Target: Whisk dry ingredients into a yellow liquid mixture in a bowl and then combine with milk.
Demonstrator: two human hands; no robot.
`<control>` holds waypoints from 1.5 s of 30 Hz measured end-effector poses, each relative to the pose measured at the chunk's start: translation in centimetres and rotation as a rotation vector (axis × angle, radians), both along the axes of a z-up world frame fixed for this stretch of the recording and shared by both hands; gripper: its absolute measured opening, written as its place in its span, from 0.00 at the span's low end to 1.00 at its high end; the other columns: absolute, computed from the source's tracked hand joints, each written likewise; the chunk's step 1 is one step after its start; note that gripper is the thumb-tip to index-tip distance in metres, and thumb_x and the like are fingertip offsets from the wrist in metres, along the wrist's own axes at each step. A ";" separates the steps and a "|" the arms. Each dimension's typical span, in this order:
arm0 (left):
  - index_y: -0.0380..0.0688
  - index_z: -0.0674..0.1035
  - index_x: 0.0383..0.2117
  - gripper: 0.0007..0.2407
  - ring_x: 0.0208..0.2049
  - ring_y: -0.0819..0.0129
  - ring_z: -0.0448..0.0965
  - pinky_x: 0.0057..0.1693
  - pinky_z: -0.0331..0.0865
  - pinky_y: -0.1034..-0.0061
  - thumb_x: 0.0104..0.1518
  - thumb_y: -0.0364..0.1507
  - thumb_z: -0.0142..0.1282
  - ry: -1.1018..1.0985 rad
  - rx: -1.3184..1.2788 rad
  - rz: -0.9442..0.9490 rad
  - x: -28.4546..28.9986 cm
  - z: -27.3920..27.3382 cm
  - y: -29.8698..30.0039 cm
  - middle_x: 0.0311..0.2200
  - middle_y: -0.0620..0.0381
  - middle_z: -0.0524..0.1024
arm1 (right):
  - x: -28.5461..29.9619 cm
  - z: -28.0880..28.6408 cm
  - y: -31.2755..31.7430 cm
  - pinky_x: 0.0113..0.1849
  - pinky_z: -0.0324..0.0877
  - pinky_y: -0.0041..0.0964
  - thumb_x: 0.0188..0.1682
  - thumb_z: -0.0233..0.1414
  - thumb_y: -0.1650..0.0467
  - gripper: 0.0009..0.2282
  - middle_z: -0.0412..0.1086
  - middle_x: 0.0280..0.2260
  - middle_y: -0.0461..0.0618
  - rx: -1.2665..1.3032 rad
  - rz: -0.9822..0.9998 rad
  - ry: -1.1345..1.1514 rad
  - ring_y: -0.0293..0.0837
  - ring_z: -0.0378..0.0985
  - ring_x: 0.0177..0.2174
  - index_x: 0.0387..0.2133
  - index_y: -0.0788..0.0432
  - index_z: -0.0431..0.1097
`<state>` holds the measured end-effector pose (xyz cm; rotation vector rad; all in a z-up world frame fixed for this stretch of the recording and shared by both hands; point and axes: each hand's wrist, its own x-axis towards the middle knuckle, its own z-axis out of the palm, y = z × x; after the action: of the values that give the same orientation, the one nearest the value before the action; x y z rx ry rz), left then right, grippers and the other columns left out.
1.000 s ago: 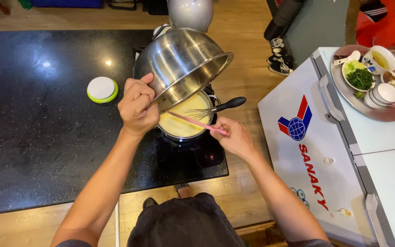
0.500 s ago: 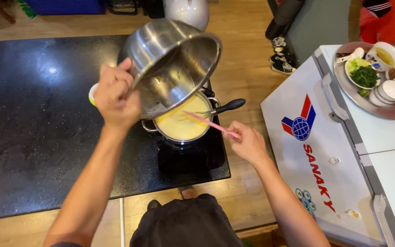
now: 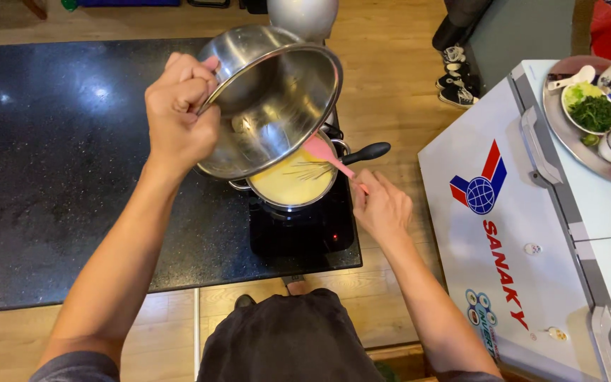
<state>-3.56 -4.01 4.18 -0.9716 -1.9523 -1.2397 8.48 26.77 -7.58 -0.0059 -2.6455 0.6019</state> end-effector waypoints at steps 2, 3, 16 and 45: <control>0.32 0.61 0.21 0.10 0.32 0.62 0.67 0.61 0.75 0.72 0.45 0.09 0.47 -0.015 0.019 0.008 0.0 -0.9 0.3 0.28 0.50 0.68 | 0.0 -0.1 0.2 0.26 0.67 0.53 0.46 0.57 0.71 0.04 0.71 0.27 0.49 0.027 0.016 -0.032 0.58 0.76 0.27 0.31 0.50 0.71; 0.32 0.60 0.21 0.10 0.32 0.63 0.66 0.61 0.75 0.71 0.45 0.09 0.47 -0.024 0.041 0.026 0.0 -1.4 0.5 0.28 0.50 0.67 | 0.0 -0.3 0.1 0.26 0.67 0.52 0.45 0.57 0.71 0.03 0.72 0.28 0.48 0.018 0.046 -0.052 0.57 0.76 0.27 0.31 0.50 0.71; 0.33 0.65 0.19 0.11 0.33 0.59 0.68 0.63 0.75 0.61 0.46 0.07 0.53 0.159 0.219 0.231 3.1 -5.0 5.1 0.27 0.50 0.69 | -0.3 -4.6 0.8 0.32 0.72 0.33 0.45 0.62 0.70 0.07 0.80 0.32 0.42 -0.626 0.282 -0.397 0.34 0.78 0.29 0.28 0.58 0.70; 0.38 0.58 0.17 0.14 0.33 0.68 0.68 0.69 0.70 0.57 0.46 0.09 0.49 0.029 0.471 0.263 5.6 -5.4 3.1 0.27 0.54 0.65 | -2.1 -4.9 -8.8 0.23 0.63 0.44 0.55 0.51 0.70 0.03 0.69 0.22 0.52 -0.665 0.435 -0.366 0.47 0.69 0.20 0.36 0.54 0.64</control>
<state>2.09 -0.90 -1.17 -0.4751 -1.5940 -1.4272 6.40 17.94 -12.50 0.2928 -2.6504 1.7457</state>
